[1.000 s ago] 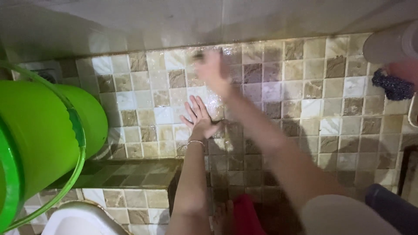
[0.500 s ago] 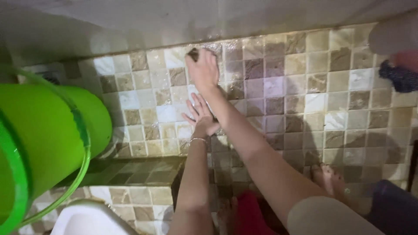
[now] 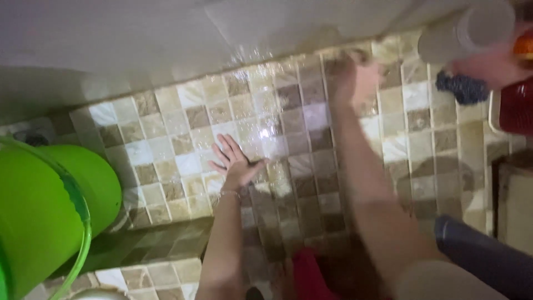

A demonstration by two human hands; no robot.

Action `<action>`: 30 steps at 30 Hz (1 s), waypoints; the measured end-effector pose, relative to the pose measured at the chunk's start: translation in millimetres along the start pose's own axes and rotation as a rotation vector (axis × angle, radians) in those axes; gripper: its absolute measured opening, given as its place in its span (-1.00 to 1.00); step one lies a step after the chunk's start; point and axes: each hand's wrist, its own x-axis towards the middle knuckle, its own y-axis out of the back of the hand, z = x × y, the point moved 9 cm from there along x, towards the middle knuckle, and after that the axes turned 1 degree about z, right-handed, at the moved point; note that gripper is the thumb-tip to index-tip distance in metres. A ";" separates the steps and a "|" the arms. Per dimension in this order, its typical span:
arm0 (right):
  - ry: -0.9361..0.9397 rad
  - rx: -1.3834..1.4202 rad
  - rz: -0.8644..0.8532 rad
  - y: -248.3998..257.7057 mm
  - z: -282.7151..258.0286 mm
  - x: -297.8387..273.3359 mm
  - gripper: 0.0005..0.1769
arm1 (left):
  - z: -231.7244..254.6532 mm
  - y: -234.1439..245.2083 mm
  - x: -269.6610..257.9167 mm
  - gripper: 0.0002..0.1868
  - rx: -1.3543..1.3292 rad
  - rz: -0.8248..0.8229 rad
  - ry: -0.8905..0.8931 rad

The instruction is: The person cleans the floor of a bathroom by filling a bucket with water, adding detergent, and scrubbing the tiles with a sponge while sitting on a small stool.

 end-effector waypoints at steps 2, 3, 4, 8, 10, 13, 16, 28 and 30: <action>0.149 -0.091 -0.110 -34.9 -17.3 -88.9 -0.79 | -3.7 -6.4 1.5 0.56 -0.003 0.011 -0.003; 0.311 -0.166 -0.219 -61.6 -39.5 -137.1 -0.70 | -3.6 -2.8 5.8 0.58 -0.012 0.039 -0.013; 0.312 -0.159 -0.214 -41.8 -67.9 -182.2 -0.70 | -3.5 -2.9 11.1 0.58 -0.010 0.044 -0.020; 0.615 -0.225 -0.900 -42.3 -112.7 -311.5 -0.70 | -13.4 -12.4 15.8 0.53 0.057 0.049 0.008; 0.718 -0.353 -0.937 -40.3 -115.1 -291.0 -0.47 | -13.5 -14.3 21.8 0.54 0.054 0.042 -0.005; 0.549 -0.526 -0.723 -9.9 -100.1 -189.2 -0.59 | -16.0 -17.1 25.1 0.57 0.057 0.078 -0.022; 0.397 -0.199 -0.242 37.5 -64.3 -65.7 -0.76 | -18.8 -19.0 26.0 0.57 0.092 0.063 0.000; 0.670 -0.370 -0.858 -79.1 -44.9 -235.1 -0.38 | -5.2 5.9 0.3 0.53 -0.189 0.076 -0.043; 0.460 -0.440 -0.785 -72.6 -13.6 -187.1 -0.37 | -2.7 1.0 4.5 0.47 -0.151 0.100 -0.077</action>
